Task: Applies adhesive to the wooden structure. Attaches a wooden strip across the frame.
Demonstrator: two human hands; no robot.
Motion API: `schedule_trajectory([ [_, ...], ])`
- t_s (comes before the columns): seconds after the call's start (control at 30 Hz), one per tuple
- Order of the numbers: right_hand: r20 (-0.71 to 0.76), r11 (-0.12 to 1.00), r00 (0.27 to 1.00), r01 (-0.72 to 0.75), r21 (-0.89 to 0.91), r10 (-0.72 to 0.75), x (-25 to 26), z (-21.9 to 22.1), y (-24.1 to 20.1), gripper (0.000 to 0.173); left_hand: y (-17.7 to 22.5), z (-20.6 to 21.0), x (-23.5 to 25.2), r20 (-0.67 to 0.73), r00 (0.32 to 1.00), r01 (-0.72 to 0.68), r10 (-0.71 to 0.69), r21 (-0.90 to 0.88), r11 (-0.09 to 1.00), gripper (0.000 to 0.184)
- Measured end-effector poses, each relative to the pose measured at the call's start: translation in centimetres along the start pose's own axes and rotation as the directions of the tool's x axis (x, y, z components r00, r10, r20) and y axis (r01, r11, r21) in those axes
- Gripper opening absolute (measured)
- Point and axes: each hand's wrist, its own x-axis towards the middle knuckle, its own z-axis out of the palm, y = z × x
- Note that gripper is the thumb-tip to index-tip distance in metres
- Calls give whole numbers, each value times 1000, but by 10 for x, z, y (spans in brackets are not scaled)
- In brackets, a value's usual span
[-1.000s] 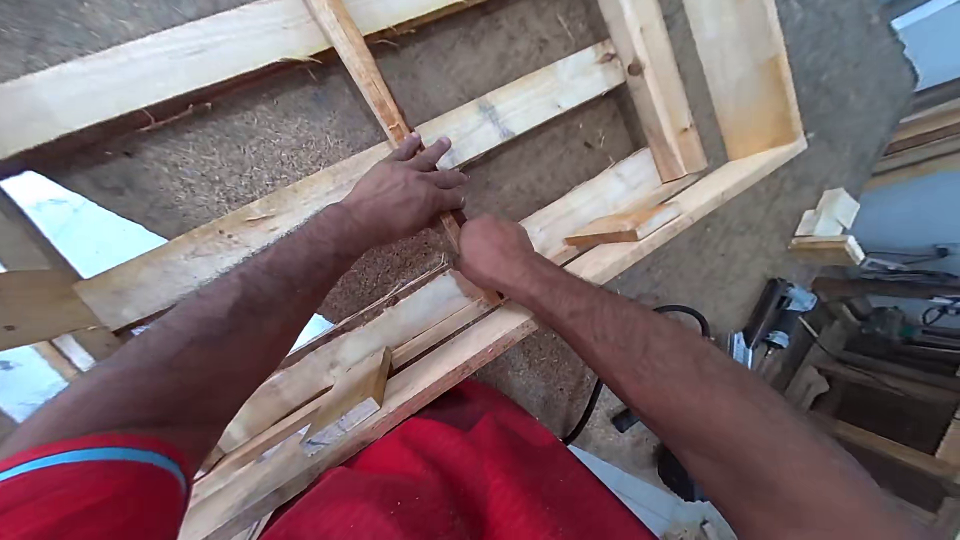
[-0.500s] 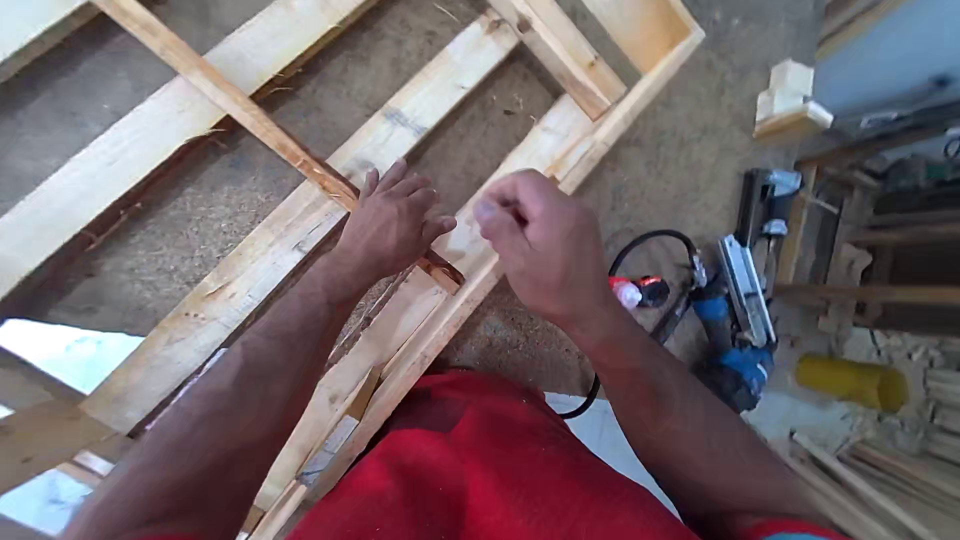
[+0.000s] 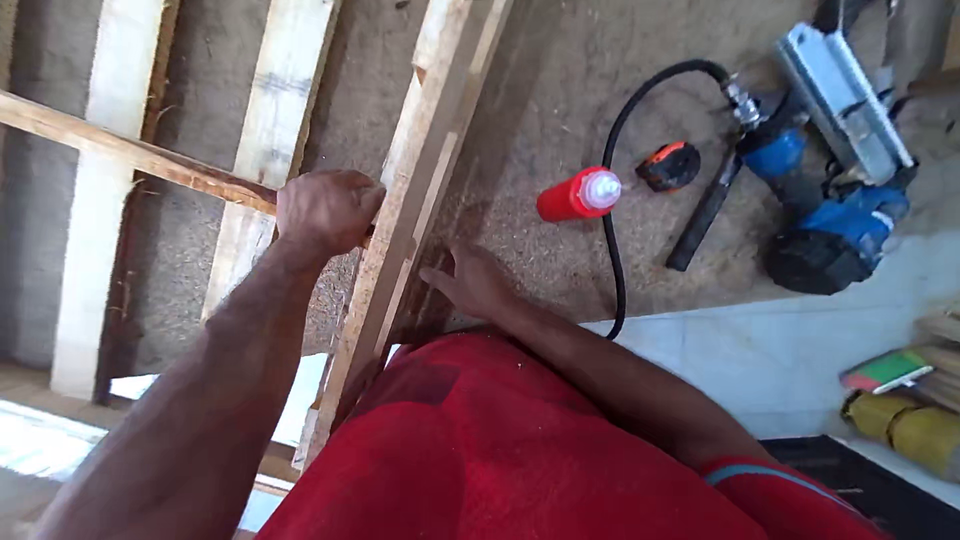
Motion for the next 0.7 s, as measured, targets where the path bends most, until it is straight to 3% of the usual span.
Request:
schedule_trajectory([
  [0.07, 3, 986, 1000, -11, 169, 11, 13, 0, -4, 79, 5, -2, -2, -7, 1000, 15, -15, 7, 1000, 60],
  [0.17, 6, 944, 999, -44, 326, 45, 29, 10, -10, 66, 12, -5, -5, -8, 999, 40, -40, 1, 999, 53],
  [0.5, -11, 886, 992, -109, 451, 127, 28, 16, -21, 68, 21, -12, -6, 13, 996, 92, -92, -24, 995, 41],
  [0.7, 25, 918, 994, -111, 381, 110, 28, 11, -24, 55, 19, -10, -4, 1, 997, 83, -83, -9, 996, 44],
])
